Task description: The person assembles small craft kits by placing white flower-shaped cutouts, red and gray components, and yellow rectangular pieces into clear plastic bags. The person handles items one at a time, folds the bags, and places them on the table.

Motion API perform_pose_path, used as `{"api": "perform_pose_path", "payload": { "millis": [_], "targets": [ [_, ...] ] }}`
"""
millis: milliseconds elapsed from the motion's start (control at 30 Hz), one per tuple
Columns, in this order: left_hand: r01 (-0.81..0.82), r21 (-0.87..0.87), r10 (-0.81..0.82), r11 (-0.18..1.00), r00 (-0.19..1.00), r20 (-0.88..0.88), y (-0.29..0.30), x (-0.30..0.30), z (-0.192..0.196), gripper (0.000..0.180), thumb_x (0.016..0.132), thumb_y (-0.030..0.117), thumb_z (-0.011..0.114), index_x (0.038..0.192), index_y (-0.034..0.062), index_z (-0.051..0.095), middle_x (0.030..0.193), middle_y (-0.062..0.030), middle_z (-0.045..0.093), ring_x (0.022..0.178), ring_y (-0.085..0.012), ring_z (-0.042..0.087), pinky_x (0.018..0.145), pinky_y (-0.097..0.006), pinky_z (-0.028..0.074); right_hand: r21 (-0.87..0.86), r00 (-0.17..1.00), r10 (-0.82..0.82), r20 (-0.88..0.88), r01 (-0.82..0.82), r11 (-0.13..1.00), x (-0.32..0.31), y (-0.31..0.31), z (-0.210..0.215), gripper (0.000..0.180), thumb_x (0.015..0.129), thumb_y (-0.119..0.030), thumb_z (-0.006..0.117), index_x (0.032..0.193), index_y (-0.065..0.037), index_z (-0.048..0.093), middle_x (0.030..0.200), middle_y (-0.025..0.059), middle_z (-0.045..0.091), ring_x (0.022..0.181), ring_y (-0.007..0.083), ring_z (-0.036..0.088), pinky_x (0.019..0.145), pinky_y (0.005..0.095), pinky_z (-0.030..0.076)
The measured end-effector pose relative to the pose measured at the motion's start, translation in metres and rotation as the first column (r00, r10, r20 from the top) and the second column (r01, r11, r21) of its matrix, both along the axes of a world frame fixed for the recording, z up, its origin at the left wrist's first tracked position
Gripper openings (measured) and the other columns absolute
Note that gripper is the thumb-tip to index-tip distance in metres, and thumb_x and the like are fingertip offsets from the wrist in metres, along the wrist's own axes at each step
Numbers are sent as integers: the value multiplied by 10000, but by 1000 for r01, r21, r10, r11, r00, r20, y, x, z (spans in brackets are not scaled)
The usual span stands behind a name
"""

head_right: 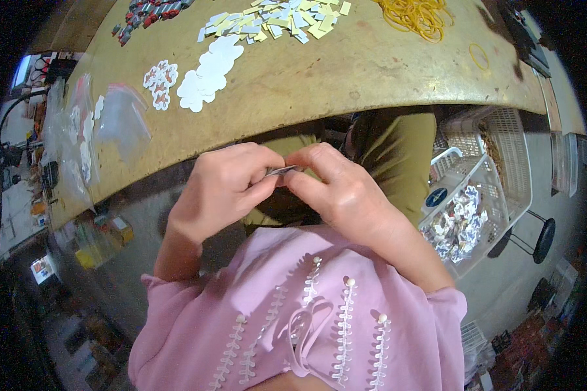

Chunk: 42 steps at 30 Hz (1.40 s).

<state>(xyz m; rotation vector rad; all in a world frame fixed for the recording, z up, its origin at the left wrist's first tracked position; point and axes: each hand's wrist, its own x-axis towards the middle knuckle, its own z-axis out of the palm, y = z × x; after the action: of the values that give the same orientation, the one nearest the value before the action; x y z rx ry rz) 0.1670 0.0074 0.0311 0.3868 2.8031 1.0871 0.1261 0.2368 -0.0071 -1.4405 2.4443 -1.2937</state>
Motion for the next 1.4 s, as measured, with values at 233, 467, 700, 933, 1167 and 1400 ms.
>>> {"api": "perform_pose_path", "payload": {
  "millis": [233,467,700,933,1167,1400],
  "targets": [
    [-21,68,36,997,972,-233,5,9,-19,108,873,112,783,972,94,746,849,-83,700,769,-302,719,670,-413,577,16,999,-7,36,6,1000,-4,2,2,249,812,-14,719,1060,8,713,1139,185,672,1031,346,706,842,405,611],
    [-185,95,201,978,959,-202,-28,1,-18,101,935,137,767,1010,72,749,927,-119,721,769,-297,728,689,-399,585,5,998,-50,-34,51,999,-2,3,-3,194,787,8,719,980,4,698,1025,144,691,920,344,698,778,422,586],
    [-644,-168,532,747,729,-431,-133,-30,-34,252,936,168,797,1162,71,746,1127,-130,729,942,-302,730,857,-424,581,76,992,-106,66,101,992,0,21,-4,236,806,77,725,1025,-6,696,976,141,685,887,340,693,745,431,566],
    [-601,-75,542,796,762,-354,-145,-32,-29,155,936,137,794,1038,23,772,919,-130,733,796,-250,722,748,-366,567,157,978,-125,165,100,983,5,19,-3,260,809,84,726,1055,-1,723,995,146,668,920,344,695,776,421,582],
    [-625,-58,583,778,754,-301,-148,-27,-22,111,952,95,767,1021,8,768,899,-122,747,701,-197,705,676,-312,551,118,985,-145,98,133,984,4,17,2,237,779,67,739,1005,-4,746,1039,143,685,947,338,701,792,423,586],
    [-699,-176,611,693,699,-372,-139,-25,-18,102,943,72,756,1032,23,765,895,-109,753,751,-151,733,697,-291,567,85,993,-117,15,115,990,5,19,-6,256,791,100,735,1024,-7,734,1047,144,673,927,320,700,752,394,579]
  ]
}}
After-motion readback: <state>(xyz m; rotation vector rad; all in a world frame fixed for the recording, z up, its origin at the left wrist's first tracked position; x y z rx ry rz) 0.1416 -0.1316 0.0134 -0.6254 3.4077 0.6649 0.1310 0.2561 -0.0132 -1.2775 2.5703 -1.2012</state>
